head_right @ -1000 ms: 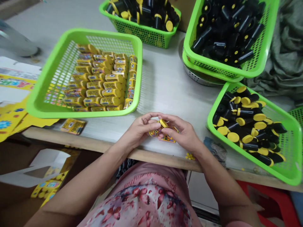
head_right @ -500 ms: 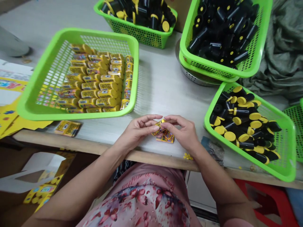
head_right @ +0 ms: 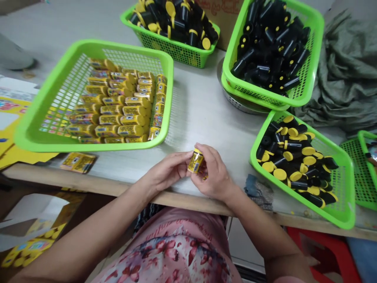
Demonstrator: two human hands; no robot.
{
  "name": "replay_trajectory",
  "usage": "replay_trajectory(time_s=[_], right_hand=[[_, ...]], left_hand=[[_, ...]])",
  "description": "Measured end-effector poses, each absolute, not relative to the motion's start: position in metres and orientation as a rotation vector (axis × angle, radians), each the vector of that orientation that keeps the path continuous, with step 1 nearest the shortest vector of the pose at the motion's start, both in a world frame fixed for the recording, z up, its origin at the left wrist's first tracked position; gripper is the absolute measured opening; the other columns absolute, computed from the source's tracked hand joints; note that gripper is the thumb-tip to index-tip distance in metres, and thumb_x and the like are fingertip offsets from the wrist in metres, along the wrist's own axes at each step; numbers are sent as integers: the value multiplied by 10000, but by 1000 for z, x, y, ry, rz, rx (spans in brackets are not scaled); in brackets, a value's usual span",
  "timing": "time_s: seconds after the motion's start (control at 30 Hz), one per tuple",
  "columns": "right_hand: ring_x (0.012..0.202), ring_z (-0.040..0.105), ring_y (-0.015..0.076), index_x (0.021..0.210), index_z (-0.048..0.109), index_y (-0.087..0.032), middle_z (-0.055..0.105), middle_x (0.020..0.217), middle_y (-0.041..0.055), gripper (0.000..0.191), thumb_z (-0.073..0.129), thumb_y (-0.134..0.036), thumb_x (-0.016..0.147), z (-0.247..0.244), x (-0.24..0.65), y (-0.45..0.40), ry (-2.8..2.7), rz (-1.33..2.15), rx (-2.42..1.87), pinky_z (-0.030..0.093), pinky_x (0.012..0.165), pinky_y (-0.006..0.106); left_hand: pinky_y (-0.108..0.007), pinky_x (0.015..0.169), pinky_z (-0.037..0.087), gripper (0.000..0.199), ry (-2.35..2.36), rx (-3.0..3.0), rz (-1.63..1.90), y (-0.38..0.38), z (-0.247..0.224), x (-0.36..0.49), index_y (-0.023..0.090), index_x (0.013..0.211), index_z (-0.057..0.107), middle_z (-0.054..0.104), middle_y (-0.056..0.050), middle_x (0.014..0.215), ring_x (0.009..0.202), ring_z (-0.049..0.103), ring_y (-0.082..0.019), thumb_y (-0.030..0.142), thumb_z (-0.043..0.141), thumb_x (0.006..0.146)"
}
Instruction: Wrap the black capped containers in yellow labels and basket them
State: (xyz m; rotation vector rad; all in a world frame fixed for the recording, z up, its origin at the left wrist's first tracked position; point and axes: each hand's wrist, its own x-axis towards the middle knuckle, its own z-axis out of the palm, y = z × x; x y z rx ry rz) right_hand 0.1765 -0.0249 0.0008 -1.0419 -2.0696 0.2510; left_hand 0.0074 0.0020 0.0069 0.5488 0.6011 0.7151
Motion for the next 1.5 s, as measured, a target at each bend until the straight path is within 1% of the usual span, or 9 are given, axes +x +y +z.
replay_trajectory(time_s=[0.2,0.37,0.5,0.7,0.83,1.03,1.27,1.37,1.5], right_hand=[[1189,616,290,1529,214,-289,607,1319,126,854,628,-120,801,5,180,-27,-2099,366,-941,557,984,499],[1173,633,278,1526,237,-274,619,1301,135,834,653,-128,818,10,180,-28,-2052,457,-924,552,992,480],[1163,637,278,1530,233,-281,635,1285,125,844,680,-152,825,11,181,-28,-2081,465,-974,549,994,479],[1193,599,289,1562,182,-256,610,1326,138,792,568,-112,885,5,180,-29,-2239,258,-983,539,994,496],[1174,600,284,1565,192,-224,611,1298,155,774,564,-113,895,0,177,-27,-2187,204,-971,551,976,483],[1134,632,262,1553,214,-247,633,1243,134,791,611,-120,880,2,178,-23,-2075,252,-986,567,964,470],[1168,612,281,1554,248,-227,635,1251,148,802,625,-87,859,-1,179,-25,-2135,158,-914,559,975,472],[1191,595,283,1556,246,-224,620,1279,150,783,621,-116,878,10,181,-25,-2161,187,-937,549,994,485],[1350,481,281,1503,363,-215,541,1431,142,616,511,-84,920,44,188,-23,-2478,325,-924,489,1085,517]], left_hand=[[-315,738,579,350,592,582,689,1,6,3,134,847,792,784,-128,861,763,733,-230,445,849,696],[-220,632,529,349,653,541,704,1,7,1,129,763,792,750,-70,699,613,661,-133,416,913,604],[-193,580,497,342,722,519,735,2,8,2,140,739,792,726,-35,655,570,620,-103,376,941,544],[-226,642,505,346,918,646,900,0,7,10,157,700,775,722,-10,667,608,619,-115,326,962,464],[-232,680,515,358,930,737,985,-2,10,12,172,777,780,722,9,687,652,635,-122,336,948,507],[-269,762,545,317,698,686,818,-3,4,4,176,930,802,784,-55,904,784,696,-163,364,859,681],[-247,765,519,265,791,728,927,-5,1,5,181,860,807,785,-34,834,737,676,-140,274,887,625],[-258,773,516,271,779,733,946,-5,4,6,174,861,798,779,-31,826,736,674,-142,301,881,636],[-287,772,516,344,748,713,986,-7,6,6,157,844,776,753,-24,786,735,668,-161,340,898,580]])
